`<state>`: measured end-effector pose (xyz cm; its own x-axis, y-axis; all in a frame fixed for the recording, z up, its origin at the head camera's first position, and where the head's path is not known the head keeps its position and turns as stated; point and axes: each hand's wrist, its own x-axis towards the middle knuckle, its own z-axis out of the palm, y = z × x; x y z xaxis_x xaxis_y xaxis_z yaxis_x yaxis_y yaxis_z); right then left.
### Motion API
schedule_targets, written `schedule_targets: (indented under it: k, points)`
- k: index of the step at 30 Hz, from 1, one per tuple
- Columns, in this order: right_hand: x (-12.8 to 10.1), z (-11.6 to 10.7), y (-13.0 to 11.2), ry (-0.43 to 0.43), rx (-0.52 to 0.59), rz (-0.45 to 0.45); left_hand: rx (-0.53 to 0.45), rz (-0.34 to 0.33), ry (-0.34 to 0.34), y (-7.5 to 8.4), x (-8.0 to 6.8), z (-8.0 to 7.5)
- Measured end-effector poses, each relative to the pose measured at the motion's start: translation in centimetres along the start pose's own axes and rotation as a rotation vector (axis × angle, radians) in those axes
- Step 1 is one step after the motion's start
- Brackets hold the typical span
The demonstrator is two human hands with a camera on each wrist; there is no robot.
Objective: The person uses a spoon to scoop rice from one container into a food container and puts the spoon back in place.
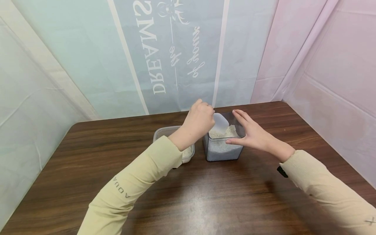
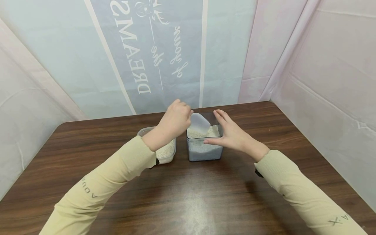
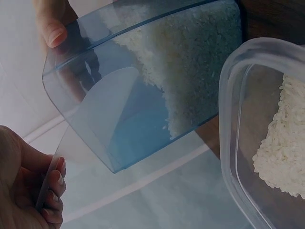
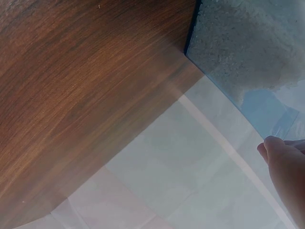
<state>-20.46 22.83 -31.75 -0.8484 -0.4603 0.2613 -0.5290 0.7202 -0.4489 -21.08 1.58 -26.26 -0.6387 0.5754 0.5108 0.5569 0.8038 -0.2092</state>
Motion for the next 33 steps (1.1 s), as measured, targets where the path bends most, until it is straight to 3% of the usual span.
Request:
schedule_targets:
  k: [7, 14, 23, 33]
  points:
    - [0.0, 0.0, 0.0, 0.004, 0.004, -0.005, 0.027, 0.034, 0.008, 0.2, 0.0, 0.4]
    - [0.0, 0.0, -0.1, 0.0, 0.003, -0.006, 0.039, 0.057, -0.032, 0.5, 0.0, 0.6]
    - [0.0, 0.0, 0.0, 0.005, 0.006, -0.009, 0.083, 0.094, -0.018, 1.0, -0.1, 1.2]
    - [0.0, 0.0, 0.0, 0.005, 0.01, -0.013, 0.06, 0.102, -0.116, 1.8, 0.1, 1.3]
